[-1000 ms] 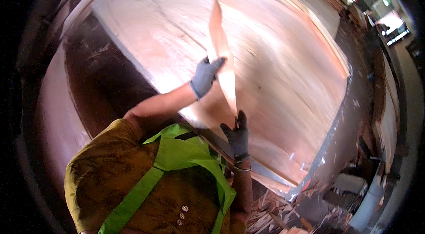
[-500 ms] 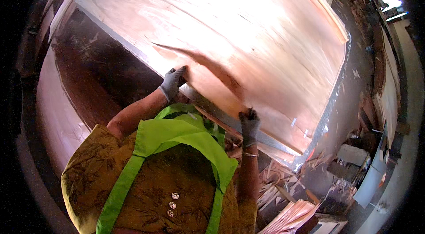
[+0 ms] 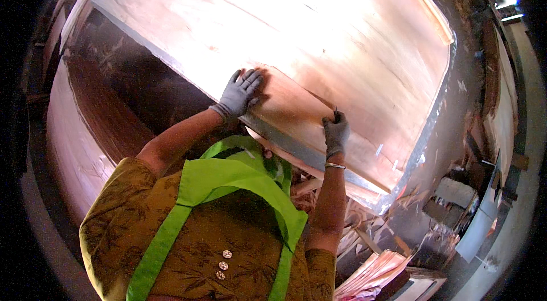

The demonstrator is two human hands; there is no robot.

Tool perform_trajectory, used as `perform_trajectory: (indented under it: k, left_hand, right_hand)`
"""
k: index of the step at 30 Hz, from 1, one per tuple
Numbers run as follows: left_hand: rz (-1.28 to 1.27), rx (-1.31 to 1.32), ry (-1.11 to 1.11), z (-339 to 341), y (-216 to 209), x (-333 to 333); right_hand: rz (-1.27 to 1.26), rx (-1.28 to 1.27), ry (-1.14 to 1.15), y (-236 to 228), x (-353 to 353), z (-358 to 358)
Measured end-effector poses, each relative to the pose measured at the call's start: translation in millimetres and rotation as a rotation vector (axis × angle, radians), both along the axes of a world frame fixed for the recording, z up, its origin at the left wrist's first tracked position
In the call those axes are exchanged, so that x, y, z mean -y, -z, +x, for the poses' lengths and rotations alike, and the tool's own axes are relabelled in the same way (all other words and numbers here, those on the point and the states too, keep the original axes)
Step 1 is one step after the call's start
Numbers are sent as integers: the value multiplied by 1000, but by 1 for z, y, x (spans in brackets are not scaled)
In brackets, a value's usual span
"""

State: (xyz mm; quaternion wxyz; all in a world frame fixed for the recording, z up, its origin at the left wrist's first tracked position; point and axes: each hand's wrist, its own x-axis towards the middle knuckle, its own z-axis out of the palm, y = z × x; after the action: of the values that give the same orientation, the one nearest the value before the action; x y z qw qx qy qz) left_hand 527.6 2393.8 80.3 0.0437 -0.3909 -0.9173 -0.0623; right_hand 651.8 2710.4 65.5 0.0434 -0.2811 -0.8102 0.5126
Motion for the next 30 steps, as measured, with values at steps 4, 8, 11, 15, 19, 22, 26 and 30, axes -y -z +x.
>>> perform_trajectory:
  k: [4, 8, 11, 15, 19, 22, 26, 30]
  left_hand:
    - [107, -26, 48, 0, 15, -22]
    - [28, -88, -6, 5, 13, -34]
    - [87, -118, 2, -11, 23, -28]
    - [389, -95, -1, -14, 30, -28]
    - [490, -60, -65, -15, 33, -30]
    - [503, -48, -78, -16, 35, -28]
    - [533, -73, -80, -16, 35, -26]
    - [499, -100, -67, -16, 29, -27]
  right_hand:
    - [95, -36, 22, 7, -22, 8]
    - [499, -10, 193, -21, -31, 12]
    - [825, -299, -82, -53, 4, -5]
    - [776, 304, -614, -49, 61, -43]
    - [940, -165, -664, -18, 81, -87]
    - [1024, 6, -822, -15, 103, -125]
    - [1066, 150, -887, -20, 117, -143]
    - [998, 211, -851, -19, 103, -135]
